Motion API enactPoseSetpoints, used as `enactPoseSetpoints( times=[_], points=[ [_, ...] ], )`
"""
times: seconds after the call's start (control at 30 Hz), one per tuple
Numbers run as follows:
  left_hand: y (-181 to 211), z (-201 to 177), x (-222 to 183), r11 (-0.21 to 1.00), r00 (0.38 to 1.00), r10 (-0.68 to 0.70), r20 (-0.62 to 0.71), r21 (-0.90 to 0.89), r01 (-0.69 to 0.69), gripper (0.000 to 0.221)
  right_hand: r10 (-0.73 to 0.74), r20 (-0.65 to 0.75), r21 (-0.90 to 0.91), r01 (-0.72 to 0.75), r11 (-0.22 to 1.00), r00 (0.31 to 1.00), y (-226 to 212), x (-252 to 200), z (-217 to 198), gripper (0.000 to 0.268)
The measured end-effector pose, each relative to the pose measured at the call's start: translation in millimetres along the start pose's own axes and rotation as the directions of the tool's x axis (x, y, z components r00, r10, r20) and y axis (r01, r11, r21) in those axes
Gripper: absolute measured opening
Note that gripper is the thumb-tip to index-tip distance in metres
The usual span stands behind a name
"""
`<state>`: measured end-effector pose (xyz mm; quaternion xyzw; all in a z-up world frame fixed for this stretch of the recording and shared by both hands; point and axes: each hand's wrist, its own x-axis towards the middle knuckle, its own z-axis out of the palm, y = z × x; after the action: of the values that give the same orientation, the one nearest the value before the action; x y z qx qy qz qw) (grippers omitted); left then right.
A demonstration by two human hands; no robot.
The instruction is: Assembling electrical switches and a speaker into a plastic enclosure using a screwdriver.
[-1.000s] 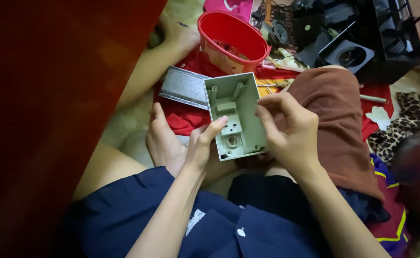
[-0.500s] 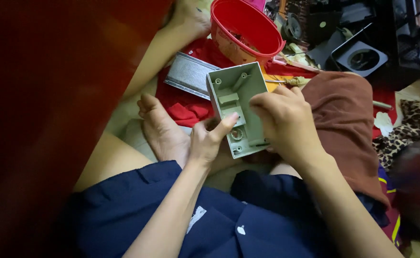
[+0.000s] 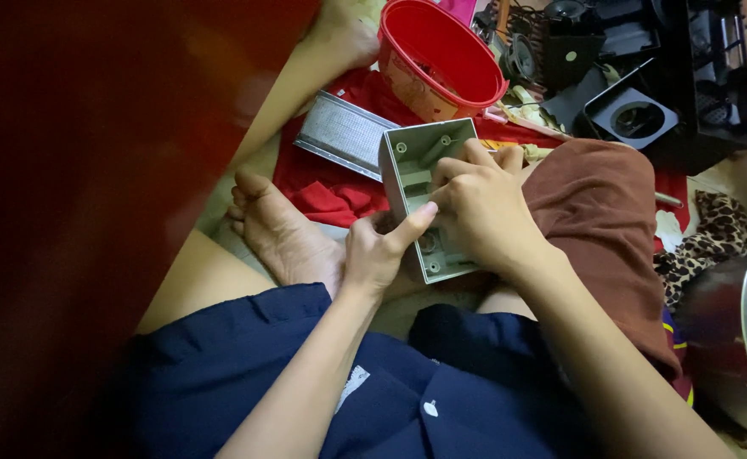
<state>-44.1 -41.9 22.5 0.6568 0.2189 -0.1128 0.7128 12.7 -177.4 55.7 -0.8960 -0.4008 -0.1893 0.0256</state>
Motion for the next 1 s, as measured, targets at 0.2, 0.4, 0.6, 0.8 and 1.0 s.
enactPoseSetpoints(
  times=[0.2,0.4,0.6,0.8,1.0],
  points=[
    [-4,2,1,0.997,1.0,-0.009,-0.013,-0.076,0.008,0.045,0.025,0.03,-0.012,-0.024,1.0,0.999,-1,-2,5,0.009],
    [0,0,-2,0.999,1.0,-0.002,-0.005,-0.042,0.002,0.042,0.054,0.029,-0.011,-0.054,0.998,0.998,2,-7,13,0.009],
    [2,1,-4,1.0,1.0,0.016,0.001,-0.019,-0.016,0.041,0.092,0.063,-0.041,-0.089,0.995,0.994,1,-13,12,0.006],
    [0,2,-1,1.0,1.0,0.029,0.012,-0.001,-0.029,0.041,0.085,0.117,-0.095,-0.074,0.993,0.989,-5,-10,2,0.007],
    [-4,3,-1,0.999,0.999,0.033,0.006,-0.028,-0.033,0.044,0.121,0.167,-0.098,-0.105,0.99,0.978,-9,-9,-4,0.007]
  ],
)
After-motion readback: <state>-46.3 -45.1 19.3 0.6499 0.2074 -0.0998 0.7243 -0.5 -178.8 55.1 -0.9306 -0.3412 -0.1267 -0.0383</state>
